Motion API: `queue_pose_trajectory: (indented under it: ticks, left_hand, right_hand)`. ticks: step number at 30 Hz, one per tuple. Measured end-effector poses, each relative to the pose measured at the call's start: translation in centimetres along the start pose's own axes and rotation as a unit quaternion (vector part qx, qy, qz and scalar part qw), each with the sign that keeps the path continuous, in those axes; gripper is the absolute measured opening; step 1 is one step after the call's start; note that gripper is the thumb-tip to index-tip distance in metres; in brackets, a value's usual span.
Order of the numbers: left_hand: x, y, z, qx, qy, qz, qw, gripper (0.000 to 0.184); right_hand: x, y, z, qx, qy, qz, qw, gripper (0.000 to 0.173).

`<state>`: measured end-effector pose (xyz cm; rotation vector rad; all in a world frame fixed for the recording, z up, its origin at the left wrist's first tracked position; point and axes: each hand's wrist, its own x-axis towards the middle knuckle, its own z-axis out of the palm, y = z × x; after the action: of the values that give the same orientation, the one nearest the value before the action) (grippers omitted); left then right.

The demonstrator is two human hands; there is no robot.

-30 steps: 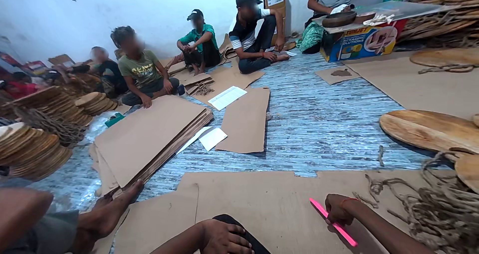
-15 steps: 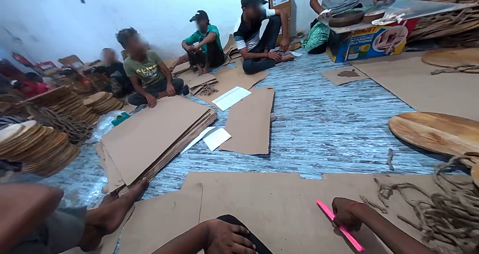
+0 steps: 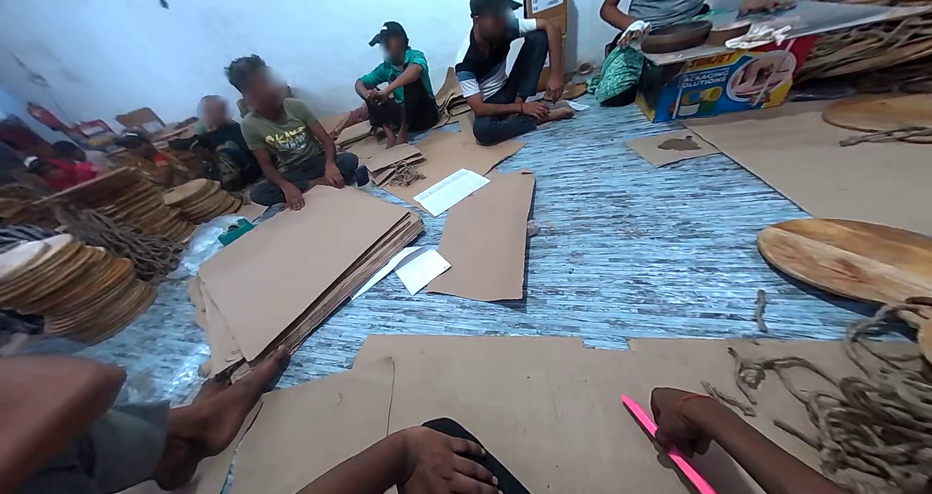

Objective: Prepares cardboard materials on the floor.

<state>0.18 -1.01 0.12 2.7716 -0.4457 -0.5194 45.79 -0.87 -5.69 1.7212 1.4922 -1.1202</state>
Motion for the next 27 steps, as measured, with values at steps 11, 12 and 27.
queue_pose_trajectory:
  ticks: [11, 12, 27]
  left_hand:
    - [-0.01, -0.07, 0.02, -0.017, 0.012, 0.002, 1.0, 0.109]
    - [0.03, -0.08, 0.02, -0.017, 0.01, 0.0, 1.0, 0.11]
    - [0.02, -0.13, 0.0, -0.023, 0.014, 0.001, 1.0, 0.111]
  right_hand:
    - [0.16, 0.11, 0.02, 0.02, -0.002, -0.012, 1.0, 0.036]
    - [0.32, 0.16, 0.05, 0.016, -0.002, -0.014, 1.0, 0.035]
    - [0.6, 0.22, 0.11, -0.001, 0.017, -0.022, 1.0, 0.036]
